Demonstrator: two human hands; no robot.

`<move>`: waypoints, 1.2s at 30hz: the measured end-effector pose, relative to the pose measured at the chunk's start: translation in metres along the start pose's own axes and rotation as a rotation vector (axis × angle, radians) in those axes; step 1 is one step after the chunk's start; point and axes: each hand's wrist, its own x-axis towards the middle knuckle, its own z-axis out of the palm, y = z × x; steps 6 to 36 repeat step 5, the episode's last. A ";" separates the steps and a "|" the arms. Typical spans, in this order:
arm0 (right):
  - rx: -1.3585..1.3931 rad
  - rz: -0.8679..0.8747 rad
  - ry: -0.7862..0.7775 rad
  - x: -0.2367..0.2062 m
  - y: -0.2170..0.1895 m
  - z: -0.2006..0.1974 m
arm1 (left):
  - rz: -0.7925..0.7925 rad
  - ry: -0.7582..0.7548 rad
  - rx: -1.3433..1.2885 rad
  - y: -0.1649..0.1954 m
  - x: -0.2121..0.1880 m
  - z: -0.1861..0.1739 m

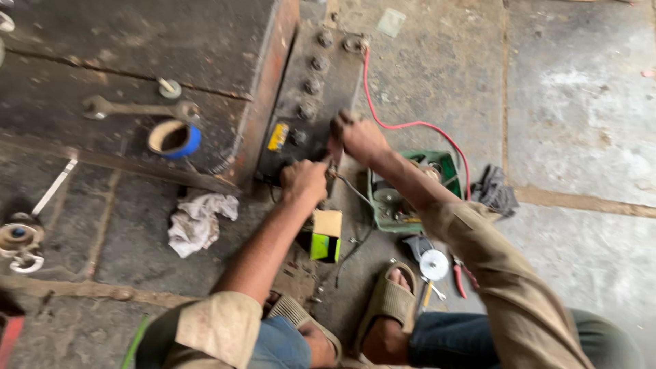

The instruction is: The person sits on the floor and handles small electrical components, including a circular metal housing and a small metal pin. They open a small box, remove a pin, and rub it on a sanding block. They then place the pin into the circular housing and continue to manipulate the parts.

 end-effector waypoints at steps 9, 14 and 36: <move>-0.114 0.041 0.039 0.009 0.020 0.012 | 0.038 0.028 0.010 0.004 -0.005 -0.008; -0.114 0.041 0.039 0.009 0.020 0.012 | 0.038 0.028 0.010 0.004 -0.005 -0.008; -0.114 0.041 0.039 0.009 0.020 0.012 | 0.038 0.028 0.010 0.004 -0.005 -0.008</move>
